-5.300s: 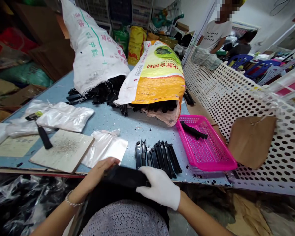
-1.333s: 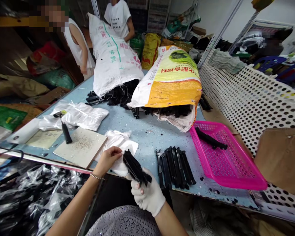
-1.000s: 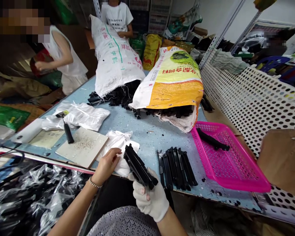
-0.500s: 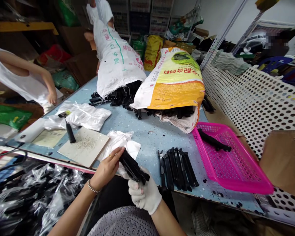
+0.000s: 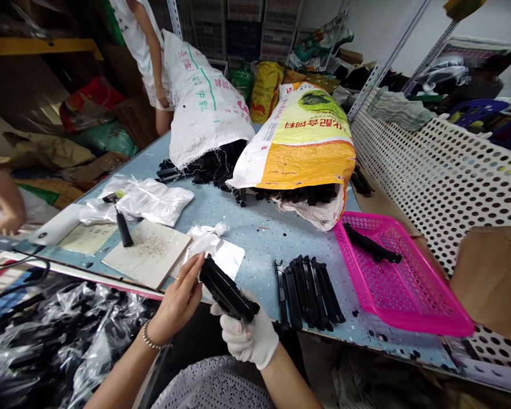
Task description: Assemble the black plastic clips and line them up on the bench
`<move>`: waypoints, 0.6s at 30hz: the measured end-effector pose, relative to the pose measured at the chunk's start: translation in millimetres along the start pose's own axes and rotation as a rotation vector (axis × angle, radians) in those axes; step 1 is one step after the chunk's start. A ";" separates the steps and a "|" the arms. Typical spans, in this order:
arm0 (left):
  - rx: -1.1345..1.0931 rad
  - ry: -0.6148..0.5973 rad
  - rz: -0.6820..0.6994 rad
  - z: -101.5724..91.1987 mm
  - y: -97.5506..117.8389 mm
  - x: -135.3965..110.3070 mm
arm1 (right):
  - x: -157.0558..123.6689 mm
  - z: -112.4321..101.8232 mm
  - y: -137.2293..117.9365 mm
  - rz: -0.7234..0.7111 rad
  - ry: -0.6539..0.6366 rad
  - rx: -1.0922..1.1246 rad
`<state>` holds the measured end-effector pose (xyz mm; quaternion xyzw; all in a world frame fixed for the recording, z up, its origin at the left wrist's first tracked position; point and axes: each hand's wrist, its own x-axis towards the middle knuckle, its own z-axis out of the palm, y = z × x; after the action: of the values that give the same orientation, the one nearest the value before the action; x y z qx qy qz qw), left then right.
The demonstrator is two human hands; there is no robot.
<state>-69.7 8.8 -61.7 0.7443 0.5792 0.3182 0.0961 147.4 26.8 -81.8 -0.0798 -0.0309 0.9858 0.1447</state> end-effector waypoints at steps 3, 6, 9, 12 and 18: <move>-0.021 -0.109 0.130 1.4 16.8 -8.2 | 5.4 -1.7 -7.3 -0.005 0.098 -0.114; -0.155 -0.227 0.259 8.6 35.8 -19.6 | 6.7 5.6 -16.8 -0.151 0.462 -0.555; -0.270 -0.255 0.234 21.4 51.0 -22.5 | 4.2 22.8 -14.4 -0.292 0.760 -1.071; -0.316 -0.257 0.182 22.4 58.6 -16.5 | -0.9 45.9 1.5 -0.336 0.764 -1.249; -0.408 -0.138 -0.236 -79.0 29.7 -54.6 | -37.2 83.0 -14.2 -0.272 0.498 -1.736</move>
<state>-99.1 -68.6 -4.7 0.6568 0.5777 0.3638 0.3203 172.7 26.5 6.7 -0.3669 -0.7387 0.5448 0.1512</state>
